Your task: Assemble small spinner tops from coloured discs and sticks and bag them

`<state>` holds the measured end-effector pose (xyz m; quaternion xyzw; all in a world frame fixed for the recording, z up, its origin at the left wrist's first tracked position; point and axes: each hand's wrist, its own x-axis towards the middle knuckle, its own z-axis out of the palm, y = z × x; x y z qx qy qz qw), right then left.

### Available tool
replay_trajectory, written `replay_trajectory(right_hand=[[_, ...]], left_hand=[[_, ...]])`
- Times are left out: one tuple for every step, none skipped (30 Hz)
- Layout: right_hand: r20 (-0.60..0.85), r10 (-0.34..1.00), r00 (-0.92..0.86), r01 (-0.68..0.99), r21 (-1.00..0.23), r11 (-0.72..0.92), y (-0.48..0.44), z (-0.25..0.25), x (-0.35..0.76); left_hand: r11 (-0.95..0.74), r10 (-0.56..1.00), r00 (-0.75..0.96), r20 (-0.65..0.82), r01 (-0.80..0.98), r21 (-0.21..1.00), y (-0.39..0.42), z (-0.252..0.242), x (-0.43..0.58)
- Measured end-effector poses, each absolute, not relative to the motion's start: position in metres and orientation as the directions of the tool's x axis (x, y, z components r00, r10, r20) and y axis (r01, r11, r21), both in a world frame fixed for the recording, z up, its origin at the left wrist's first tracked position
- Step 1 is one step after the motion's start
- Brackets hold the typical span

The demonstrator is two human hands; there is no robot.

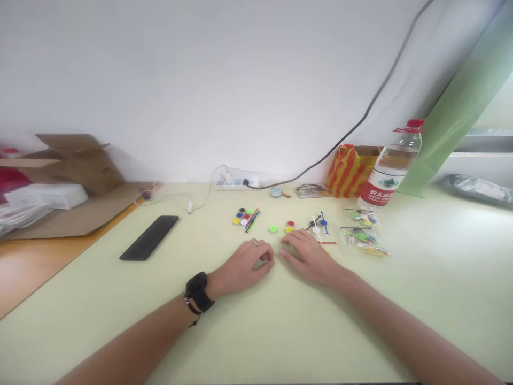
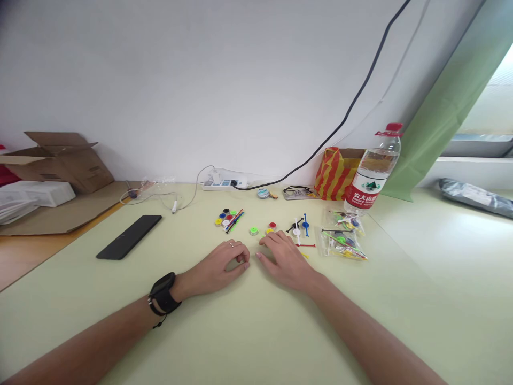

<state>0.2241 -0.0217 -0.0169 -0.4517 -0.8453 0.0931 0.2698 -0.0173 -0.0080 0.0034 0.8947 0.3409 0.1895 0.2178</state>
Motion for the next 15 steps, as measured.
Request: replay_trajectory(right_hand=[[0.371,0.814,-0.447,0.716,-0.397,0.574,-0.0219,-0.0166,0.2240],[0.369,0.815,-0.448,0.720,-0.392,0.573,-0.0221,-0.0163,0.2240],[0.367,0.815,-0.448,0.722,-0.389,0.572,-0.0223,-0.0161,0.2240],[0.364,0.816,-0.448,0.725,-0.386,0.570,-0.0224,-0.0159,0.2241],[0.363,0.817,-0.448,0.726,-0.386,0.569,-0.0225,-0.0158,0.2242],[0.362,0.818,-0.447,0.726,-0.387,0.568,-0.0225,-0.0159,0.2244],[0.362,0.818,-0.447,0.725,-0.390,0.568,-0.0223,-0.0160,0.2245],[0.362,0.819,-0.446,0.722,-0.395,0.568,-0.0222,-0.0162,0.2246],[0.362,0.820,-0.444,0.719,-0.401,0.567,-0.0220,-0.0164,0.2247],[0.363,0.820,-0.443,0.715,-0.408,0.567,-0.0220,-0.0166,0.2247],[0.366,0.819,-0.441,0.711,-0.415,0.568,-0.0220,-0.0166,0.2246],[0.371,0.818,-0.440,0.705,-0.421,0.570,-0.0222,-0.0165,0.2244],[0.379,0.815,-0.438,0.699,-0.426,0.574,-0.0225,-0.0163,0.2242],[0.388,0.812,-0.436,0.694,-0.430,0.578,-0.0228,-0.0162,0.2240],[0.398,0.808,-0.435,0.689,-0.430,0.583,-0.0231,-0.0161,0.2239]], left_hand=[[-0.672,0.693,0.696,0.190,0.527,0.520,-0.0077,0.0031,-0.0173],[-0.672,0.693,0.695,0.190,0.528,0.520,-0.0075,0.0029,-0.0174],[-0.671,0.693,0.696,0.189,0.528,0.520,-0.0074,0.0028,-0.0174],[-0.671,0.693,0.696,0.187,0.529,0.520,-0.0074,0.0027,-0.0174],[-0.670,0.693,0.697,0.184,0.529,0.520,-0.0076,0.0029,-0.0174],[-0.669,0.694,0.697,0.182,0.530,0.521,-0.0079,0.0031,-0.0175],[-0.668,0.694,0.697,0.180,0.531,0.522,-0.0083,0.0035,-0.0175],[-0.667,0.695,0.697,0.177,0.532,0.521,-0.0088,0.0039,-0.0176],[-0.666,0.695,0.698,0.174,0.534,0.521,-0.0092,0.0044,-0.0176],[-0.666,0.695,0.698,0.173,0.535,0.520,-0.0096,0.0048,-0.0176],[-0.667,0.695,0.698,0.172,0.535,0.519,-0.0099,0.0051,-0.0175],[-0.668,0.694,0.699,0.173,0.534,0.519,-0.0100,0.0052,-0.0175],[-0.669,0.693,0.700,0.173,0.533,0.519,-0.0100,0.0052,-0.0174],[-0.670,0.692,0.701,0.175,0.531,0.519,-0.0099,0.0051,-0.0174],[-0.671,0.690,0.701,0.177,0.529,0.519,-0.0097,0.0049,-0.0174]])
